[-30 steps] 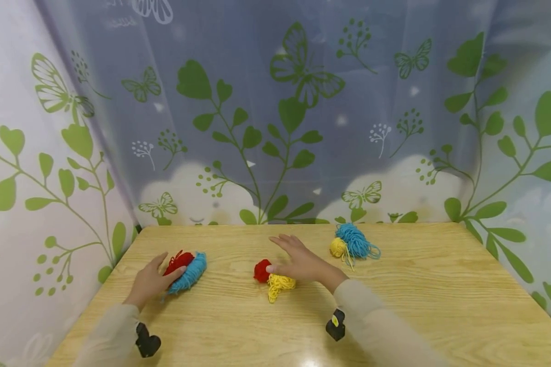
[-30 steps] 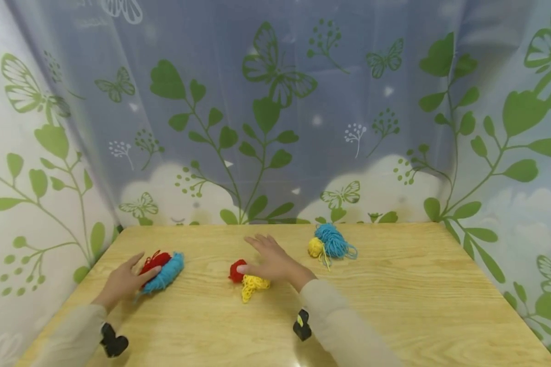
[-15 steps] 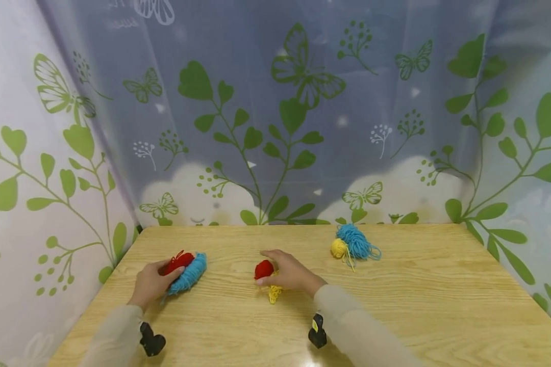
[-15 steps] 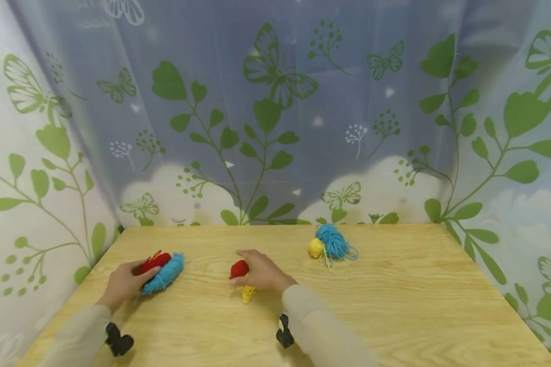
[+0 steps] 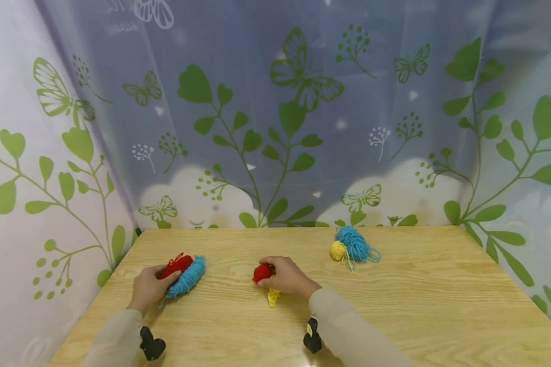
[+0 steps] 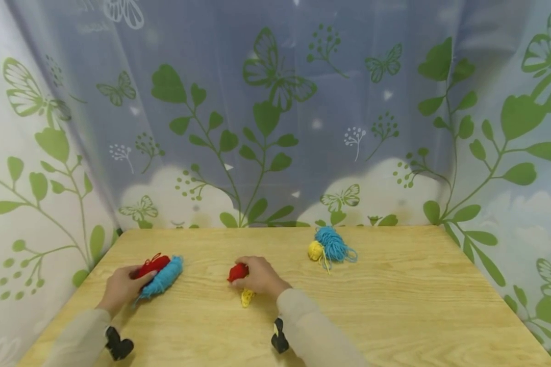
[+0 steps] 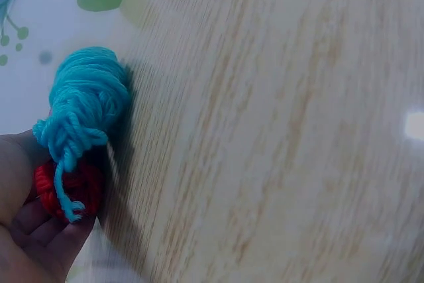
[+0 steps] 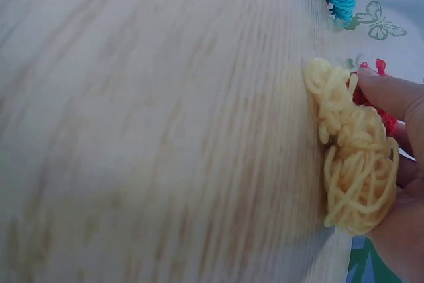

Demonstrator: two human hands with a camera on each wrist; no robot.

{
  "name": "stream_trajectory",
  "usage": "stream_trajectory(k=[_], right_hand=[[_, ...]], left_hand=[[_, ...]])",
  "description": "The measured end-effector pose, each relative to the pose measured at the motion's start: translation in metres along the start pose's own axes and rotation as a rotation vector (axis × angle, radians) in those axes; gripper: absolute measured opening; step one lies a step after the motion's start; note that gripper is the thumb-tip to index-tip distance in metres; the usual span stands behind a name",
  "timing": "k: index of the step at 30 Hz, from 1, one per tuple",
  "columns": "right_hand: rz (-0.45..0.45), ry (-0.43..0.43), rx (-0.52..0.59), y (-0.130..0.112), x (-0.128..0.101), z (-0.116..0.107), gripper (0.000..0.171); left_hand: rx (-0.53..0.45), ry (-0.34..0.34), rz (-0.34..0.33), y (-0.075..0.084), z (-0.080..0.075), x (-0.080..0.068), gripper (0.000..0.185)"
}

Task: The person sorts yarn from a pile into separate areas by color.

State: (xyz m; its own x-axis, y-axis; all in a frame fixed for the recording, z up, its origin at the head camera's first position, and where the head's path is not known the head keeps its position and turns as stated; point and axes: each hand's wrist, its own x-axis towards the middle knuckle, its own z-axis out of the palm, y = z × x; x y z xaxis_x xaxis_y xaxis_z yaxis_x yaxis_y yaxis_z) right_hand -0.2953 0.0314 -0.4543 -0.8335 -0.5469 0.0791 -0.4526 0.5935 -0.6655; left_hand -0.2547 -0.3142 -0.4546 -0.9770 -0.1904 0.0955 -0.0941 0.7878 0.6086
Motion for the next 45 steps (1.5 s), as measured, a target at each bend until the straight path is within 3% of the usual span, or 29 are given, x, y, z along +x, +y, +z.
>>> stream_trajectory(k=[8, 16, 27, 38, 45], right_hand=[[0.014, 0.032, 0.006, 0.000, 0.001, -0.002, 0.051], [0.017, 0.057, 0.087, -0.006, 0.000, -0.007, 0.054], [-0.049, 0.141, 0.118, -0.023, -0.004, -0.031, 0.052], [-0.061, 0.254, 0.103, -0.017, -0.035, -0.060, 0.052], [-0.049, 0.260, 0.126, 0.000, -0.064, -0.068, 0.054]], left_hand=[[-0.013, 0.000, -0.026, 0.001, 0.001, 0.001, 0.059], [-0.015, 0.001, -0.021, 0.001, 0.001, 0.003, 0.058], [-0.011, 0.000, -0.016, 0.001, 0.001, 0.001, 0.059], [-0.021, 0.007, -0.004, 0.004, 0.001, -0.001, 0.057], [-0.003, 0.014, 0.002, -0.005, 0.000, 0.001, 0.059]])
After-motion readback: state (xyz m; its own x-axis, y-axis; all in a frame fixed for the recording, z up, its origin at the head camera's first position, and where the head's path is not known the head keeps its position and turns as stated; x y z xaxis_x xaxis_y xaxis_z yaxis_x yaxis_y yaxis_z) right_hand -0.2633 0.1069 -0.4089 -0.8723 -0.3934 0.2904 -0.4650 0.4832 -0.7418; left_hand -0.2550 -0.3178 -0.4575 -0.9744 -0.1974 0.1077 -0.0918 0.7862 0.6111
